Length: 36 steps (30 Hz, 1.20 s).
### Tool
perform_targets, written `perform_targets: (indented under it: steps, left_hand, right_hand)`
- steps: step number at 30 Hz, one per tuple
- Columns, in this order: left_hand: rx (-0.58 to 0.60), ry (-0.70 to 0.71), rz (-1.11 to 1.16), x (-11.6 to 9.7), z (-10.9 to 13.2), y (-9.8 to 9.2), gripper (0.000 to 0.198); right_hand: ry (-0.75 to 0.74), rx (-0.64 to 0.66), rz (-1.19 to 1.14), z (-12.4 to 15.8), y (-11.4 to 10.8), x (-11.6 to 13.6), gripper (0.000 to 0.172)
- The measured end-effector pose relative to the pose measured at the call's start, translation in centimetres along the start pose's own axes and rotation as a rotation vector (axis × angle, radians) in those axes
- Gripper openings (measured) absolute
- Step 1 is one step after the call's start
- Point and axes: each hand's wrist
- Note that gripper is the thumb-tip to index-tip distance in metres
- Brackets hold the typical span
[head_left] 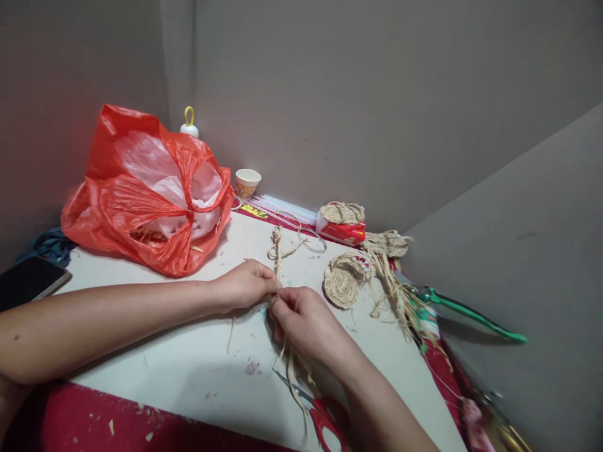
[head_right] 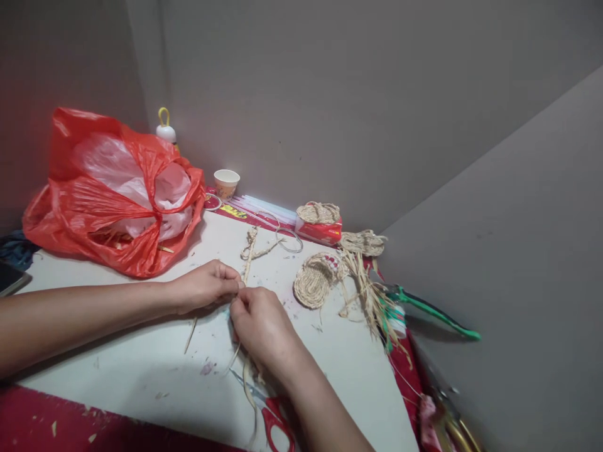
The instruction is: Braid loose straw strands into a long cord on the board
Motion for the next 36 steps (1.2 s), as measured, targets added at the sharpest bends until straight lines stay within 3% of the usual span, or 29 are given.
perform_targets:
  steps: [3, 6, 9, 11, 12, 16, 17, 21, 23, 26, 30, 36]
  left_hand:
    - [0.021, -0.096, 0.084, -0.1, 0.2, 0.0, 0.023]
    - [0.049, -0.14, 0.147, -0.3, 0.4, 0.0, 0.025]
    - [0.052, -0.112, 0.12, -0.4, 0.4, -0.1, 0.024]
    - [0.053, -0.085, 0.094, -0.4, 0.4, -0.3, 0.026]
    - [0.06, -0.075, 0.086, -0.4, 0.4, -0.4, 0.028]
    - [0.097, -0.015, 0.045, -0.3, 0.4, -0.7, 0.034]
    - [0.103, 0.016, 0.035, -0.3, 0.4, -0.8, 0.035]
    - [0.149, 0.177, -0.048, -0.2, 0.3, -0.8, 0.035]
    - [0.137, 0.219, -0.143, -0.1, 0.1, -0.9, 0.032]
    - [0.116, 0.252, -0.275, 0.1, -0.1, -1.1, 0.024]
    - [0.181, 0.298, -0.372, -0.3, -0.2, -1.4, 0.021]
    - [0.126, 0.365, -0.557, -1.3, 0.4, -1.4, 0.021]
  right_hand:
    - [-0.104, -0.141, 0.191, 0.4, 0.7, 0.0, 0.024]
    - [-0.162, -0.164, 0.331, 1.2, 0.7, 0.4, 0.021]
    - [-0.227, 0.031, 0.304, 2.2, -0.6, 1.2, 0.025]
    - [-0.212, 0.193, 0.165, 2.5, -2.1, 1.4, 0.033]
    - [-0.171, 0.214, 0.08, 2.4, -3.0, 1.4, 0.036]
    - [0.006, -0.118, -0.226, 0.6, -4.5, 0.2, 0.037]
    - [0.025, -0.111, -0.305, 0.0, -4.2, -0.2, 0.035]
    - [0.058, 0.204, -0.62, -1.6, -2.2, -1.2, 0.034]
    - [0.1, 0.296, -0.735, -1.8, -1.5, -1.4, 0.035]
    - [0.162, 0.341, -0.789, -2.0, -1.3, -1.8, 0.034]
    - [0.142, 0.414, -0.769, -2.3, -1.8, -2.6, 0.033]
    - [0.15, 0.453, -0.877, -2.6, -1.8, -2.9, 0.031]
Point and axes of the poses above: each hand's wrist, its own z-axis away from the middle knuckle, its own y-axis out of the palm, x = y × z, and after that the axes turned 7 degrees about -x, right-handed
